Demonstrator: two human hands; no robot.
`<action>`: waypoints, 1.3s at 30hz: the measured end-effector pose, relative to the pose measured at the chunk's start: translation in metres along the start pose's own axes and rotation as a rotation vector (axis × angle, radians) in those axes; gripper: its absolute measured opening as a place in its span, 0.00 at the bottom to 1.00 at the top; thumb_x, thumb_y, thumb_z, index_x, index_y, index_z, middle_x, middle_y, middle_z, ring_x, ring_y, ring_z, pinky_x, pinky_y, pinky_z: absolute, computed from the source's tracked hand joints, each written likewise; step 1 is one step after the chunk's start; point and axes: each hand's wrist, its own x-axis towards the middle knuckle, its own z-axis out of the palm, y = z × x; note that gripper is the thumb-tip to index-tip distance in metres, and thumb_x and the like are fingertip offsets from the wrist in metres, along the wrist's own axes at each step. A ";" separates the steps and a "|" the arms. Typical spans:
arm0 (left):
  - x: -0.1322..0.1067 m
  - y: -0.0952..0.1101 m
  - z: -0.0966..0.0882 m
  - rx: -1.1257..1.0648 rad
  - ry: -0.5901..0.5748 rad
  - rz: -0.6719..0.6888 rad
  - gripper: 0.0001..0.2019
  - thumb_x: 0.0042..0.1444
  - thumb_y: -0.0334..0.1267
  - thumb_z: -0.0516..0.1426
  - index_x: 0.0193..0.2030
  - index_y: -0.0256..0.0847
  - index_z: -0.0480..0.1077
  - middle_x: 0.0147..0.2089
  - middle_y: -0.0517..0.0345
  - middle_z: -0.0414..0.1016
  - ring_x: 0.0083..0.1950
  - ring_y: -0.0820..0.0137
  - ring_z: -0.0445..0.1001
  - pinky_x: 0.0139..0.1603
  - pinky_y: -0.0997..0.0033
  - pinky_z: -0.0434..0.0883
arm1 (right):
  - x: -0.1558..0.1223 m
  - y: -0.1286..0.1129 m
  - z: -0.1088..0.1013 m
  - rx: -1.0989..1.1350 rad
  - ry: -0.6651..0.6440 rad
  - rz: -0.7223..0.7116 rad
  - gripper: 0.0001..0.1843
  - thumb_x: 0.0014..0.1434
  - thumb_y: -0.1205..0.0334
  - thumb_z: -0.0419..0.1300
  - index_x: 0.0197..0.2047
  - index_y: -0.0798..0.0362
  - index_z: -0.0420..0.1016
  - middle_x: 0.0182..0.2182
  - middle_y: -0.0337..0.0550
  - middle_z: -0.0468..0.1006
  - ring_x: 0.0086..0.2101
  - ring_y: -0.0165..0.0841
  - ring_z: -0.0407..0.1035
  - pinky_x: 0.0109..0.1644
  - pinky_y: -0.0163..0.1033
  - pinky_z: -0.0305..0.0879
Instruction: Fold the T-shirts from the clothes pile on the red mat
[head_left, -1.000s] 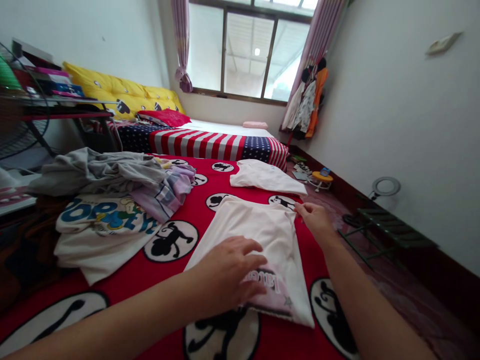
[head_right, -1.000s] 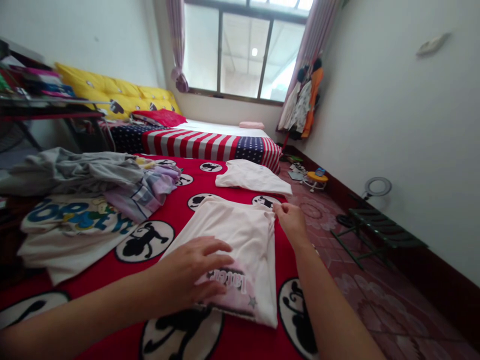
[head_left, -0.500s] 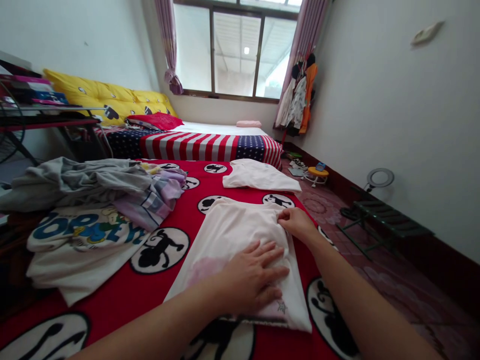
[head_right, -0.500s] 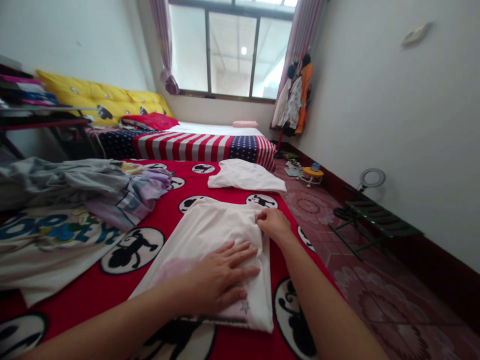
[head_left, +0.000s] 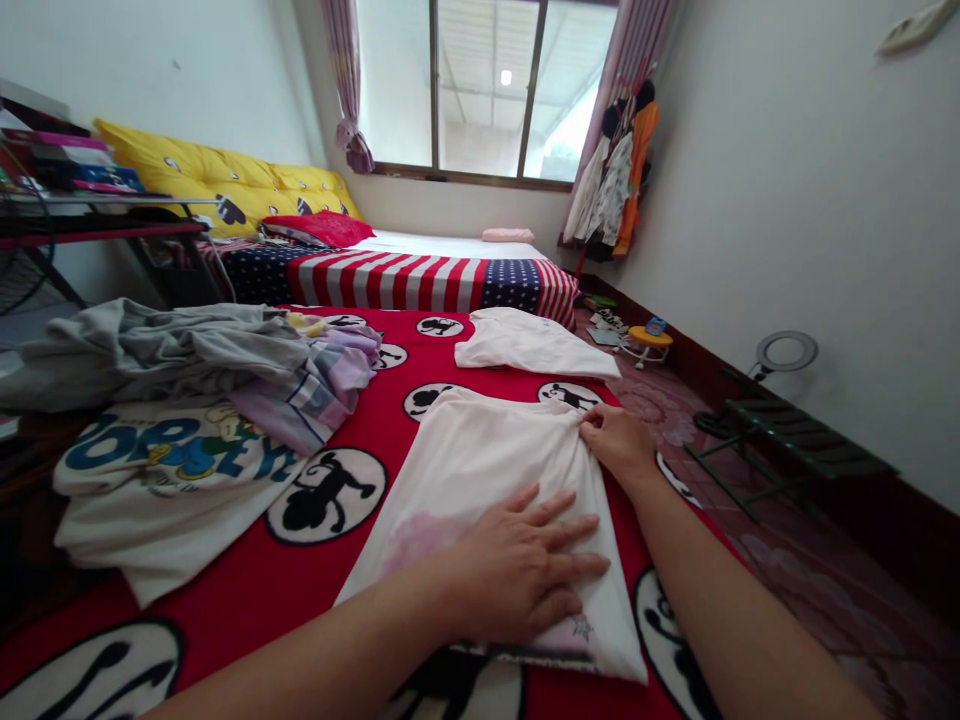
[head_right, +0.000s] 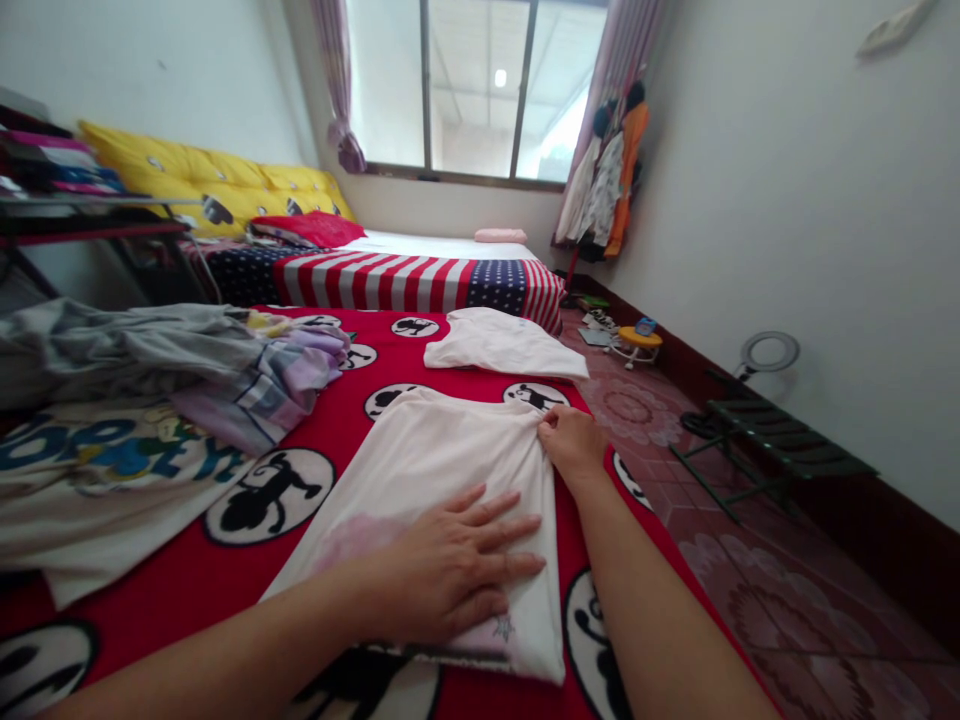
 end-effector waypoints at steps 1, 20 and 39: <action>0.000 0.000 -0.002 -0.013 0.003 0.001 0.22 0.65 0.45 0.49 0.64 0.49 0.62 0.70 0.56 0.56 0.72 0.55 0.47 0.70 0.44 0.46 | -0.002 -0.005 -0.004 -0.035 0.009 -0.018 0.10 0.52 0.62 0.56 0.35 0.50 0.78 0.33 0.47 0.80 0.34 0.41 0.73 0.31 0.39 0.56; 0.001 -0.167 -0.083 -0.018 0.372 -0.651 0.15 0.53 0.31 0.54 0.44 0.37 0.78 0.42 0.54 0.81 0.41 0.69 0.76 0.43 0.76 0.70 | -0.060 -0.066 -0.002 0.284 -0.064 -0.601 0.09 0.61 0.63 0.55 0.33 0.51 0.75 0.35 0.41 0.75 0.36 0.32 0.69 0.38 0.35 0.58; 0.017 -0.131 -0.075 0.365 0.444 -0.742 0.08 0.53 0.33 0.56 0.38 0.41 0.77 0.43 0.50 0.74 0.42 0.61 0.74 0.39 0.68 0.68 | -0.062 -0.066 0.004 0.351 -0.023 -0.569 0.06 0.59 0.65 0.57 0.33 0.52 0.75 0.34 0.40 0.74 0.34 0.30 0.68 0.37 0.34 0.58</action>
